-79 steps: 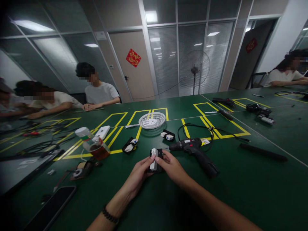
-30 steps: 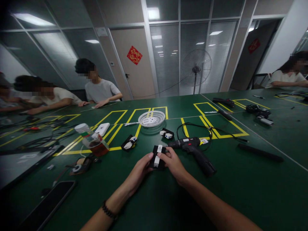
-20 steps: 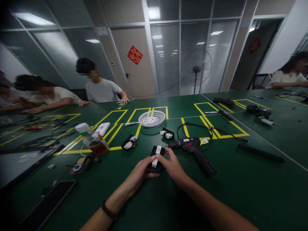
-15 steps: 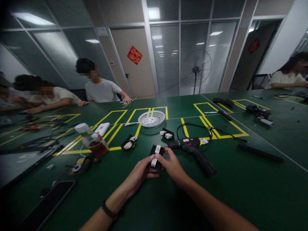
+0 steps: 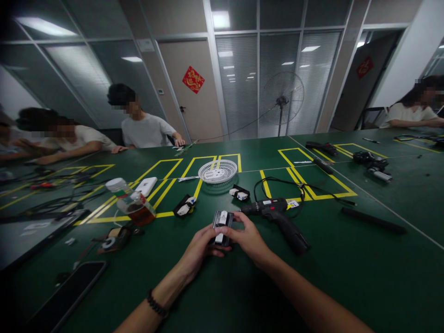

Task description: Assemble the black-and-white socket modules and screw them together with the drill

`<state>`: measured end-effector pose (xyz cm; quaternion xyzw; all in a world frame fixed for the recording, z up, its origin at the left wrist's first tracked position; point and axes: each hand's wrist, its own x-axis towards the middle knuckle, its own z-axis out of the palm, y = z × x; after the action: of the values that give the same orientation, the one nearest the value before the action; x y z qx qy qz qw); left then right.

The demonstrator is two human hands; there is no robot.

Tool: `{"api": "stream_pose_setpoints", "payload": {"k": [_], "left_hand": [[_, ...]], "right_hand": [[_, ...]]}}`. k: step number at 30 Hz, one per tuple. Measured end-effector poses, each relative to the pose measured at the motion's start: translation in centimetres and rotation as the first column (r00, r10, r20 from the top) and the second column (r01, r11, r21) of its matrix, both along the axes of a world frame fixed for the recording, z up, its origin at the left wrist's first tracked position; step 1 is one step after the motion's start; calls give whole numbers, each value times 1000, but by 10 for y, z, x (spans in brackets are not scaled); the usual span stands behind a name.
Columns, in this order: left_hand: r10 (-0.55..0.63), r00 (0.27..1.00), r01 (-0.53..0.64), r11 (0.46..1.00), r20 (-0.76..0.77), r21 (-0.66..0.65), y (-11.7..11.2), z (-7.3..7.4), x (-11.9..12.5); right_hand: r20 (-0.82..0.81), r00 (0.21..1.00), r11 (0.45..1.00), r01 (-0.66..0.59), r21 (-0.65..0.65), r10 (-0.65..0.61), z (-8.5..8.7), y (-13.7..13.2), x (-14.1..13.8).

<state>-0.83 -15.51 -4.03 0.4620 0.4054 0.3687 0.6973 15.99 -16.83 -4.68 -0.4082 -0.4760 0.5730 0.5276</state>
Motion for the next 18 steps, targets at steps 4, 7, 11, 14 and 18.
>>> {"api": "stream_pose_setpoints", "payload": {"k": [4, 7, 11, 14, 18], "left_hand": [[44, 999, -44, 999, 32, 7, 1, -7, 0], [104, 992, -101, 994, 77, -38, 7, -14, -3], [247, 962, -238, 968, 115, -84, 22, -20, -16], [295, 941, -281, 954, 167, -103, 33, -20, -28], [287, 937, -267, 956, 199, -122, 39, -19, -38]], "right_hand": [[36, 998, 999, -54, -3, 54, -1, 1, -3], [262, 963, 995, -80, 55, 63, 14, 4, 13], [714, 567, 904, 158, 397, -412, 46, 14, 69], [922, 130, 919, 214, 332, -364, 51, 23, 115], [999, 54, 982, 189, -17, 7, 29, 29, 144]]}}
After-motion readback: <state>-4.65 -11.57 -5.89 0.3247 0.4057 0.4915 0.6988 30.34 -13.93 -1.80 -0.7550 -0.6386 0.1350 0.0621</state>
